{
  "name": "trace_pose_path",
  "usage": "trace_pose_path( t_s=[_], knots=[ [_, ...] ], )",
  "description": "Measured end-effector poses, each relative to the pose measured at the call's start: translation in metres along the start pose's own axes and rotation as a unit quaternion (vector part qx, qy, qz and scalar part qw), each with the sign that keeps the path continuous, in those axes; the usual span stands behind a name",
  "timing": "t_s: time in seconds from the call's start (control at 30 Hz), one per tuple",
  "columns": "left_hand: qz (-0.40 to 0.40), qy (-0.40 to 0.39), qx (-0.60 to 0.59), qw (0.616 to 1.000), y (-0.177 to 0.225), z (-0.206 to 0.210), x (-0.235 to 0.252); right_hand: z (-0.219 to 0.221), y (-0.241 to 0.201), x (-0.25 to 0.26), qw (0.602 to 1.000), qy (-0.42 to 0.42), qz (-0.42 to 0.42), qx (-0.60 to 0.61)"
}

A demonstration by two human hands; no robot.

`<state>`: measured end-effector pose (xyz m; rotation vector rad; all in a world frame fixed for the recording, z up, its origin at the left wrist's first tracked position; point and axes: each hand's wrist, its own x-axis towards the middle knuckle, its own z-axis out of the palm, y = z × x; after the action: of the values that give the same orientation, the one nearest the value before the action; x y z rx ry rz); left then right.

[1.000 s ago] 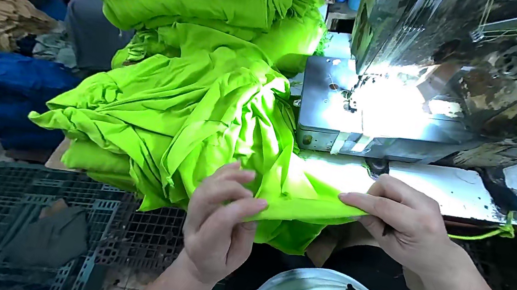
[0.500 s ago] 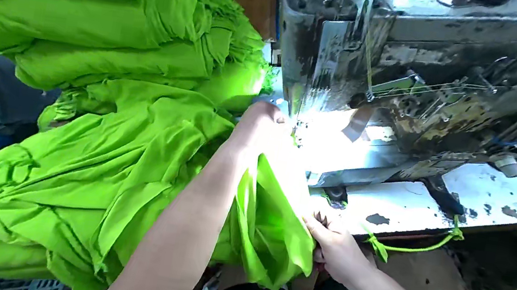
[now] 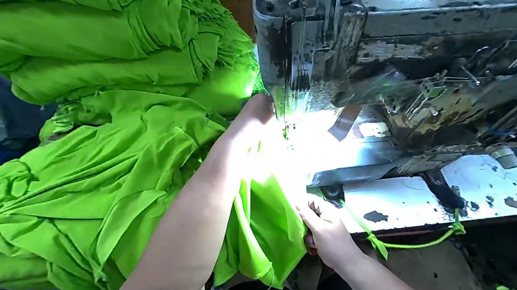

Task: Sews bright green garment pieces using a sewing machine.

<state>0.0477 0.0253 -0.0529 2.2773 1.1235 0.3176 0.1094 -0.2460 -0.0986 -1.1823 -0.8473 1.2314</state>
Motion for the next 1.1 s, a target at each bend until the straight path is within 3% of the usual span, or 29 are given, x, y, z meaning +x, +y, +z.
trace_pose_path(
  t_s=[0.13, 0.2, 0.27, 0.33, 0.43, 0.53, 0.67, 0.73, 0.87, 0.9, 0.93, 1.0, 1.1],
  knots=[
    [0.062, 0.067, -0.052, 0.994, 0.0, -0.007, -0.011, 0.001, 0.001, 0.029, 0.999, 0.024, 0.004, -0.022],
    [0.132, 0.151, 0.025, 0.979, 0.012, -0.021, -0.048, 0.003, -0.001, 0.033, 0.998, 0.029, -0.013, -0.045],
    [0.185, 0.14, 0.133, 0.963, 0.023, -0.037, -0.102, -0.001, 0.002, 0.029, 0.997, 0.028, -0.015, -0.067],
    [0.223, 0.042, 0.188, 0.956, 0.031, -0.031, -0.159, -0.01, 0.01, 0.019, 0.996, 0.022, -0.01, -0.089],
    [0.168, -0.213, 0.219, 0.937, 0.036, -0.006, -0.229, -0.021, 0.016, -0.002, 0.988, 0.065, -0.075, -0.114],
    [0.085, -0.27, 0.277, 0.918, 0.034, 0.023, -0.257, -0.025, 0.017, -0.028, 0.958, 0.098, -0.184, -0.199],
    [0.106, -0.129, 0.186, 0.968, 0.035, 0.036, -0.287, -0.025, 0.022, -0.058, 0.908, 0.053, -0.272, -0.314],
    [0.13, -0.052, 0.108, 0.984, 0.031, 0.042, -0.301, -0.027, 0.021, -0.069, 0.889, 0.02, -0.26, -0.377],
    [0.224, 0.081, -0.026, 0.971, 0.024, 0.061, -0.318, -0.033, 0.002, -0.087, 0.878, -0.027, -0.008, -0.478],
    [0.254, 0.105, -0.05, 0.96, 0.023, 0.064, -0.32, -0.034, -0.001, -0.09, 0.876, -0.028, 0.013, -0.481],
    [0.281, 0.121, -0.073, 0.949, 0.022, 0.066, -0.321, -0.036, -0.002, -0.094, 0.875, -0.023, -0.012, -0.483],
    [0.318, 0.134, -0.122, 0.93, 0.021, 0.068, -0.322, -0.039, 0.005, -0.102, 0.859, 0.005, -0.188, -0.477],
    [0.344, 0.112, -0.19, 0.913, 0.024, 0.069, -0.325, -0.035, 0.011, -0.104, 0.77, 0.021, -0.45, -0.452]
  ],
)
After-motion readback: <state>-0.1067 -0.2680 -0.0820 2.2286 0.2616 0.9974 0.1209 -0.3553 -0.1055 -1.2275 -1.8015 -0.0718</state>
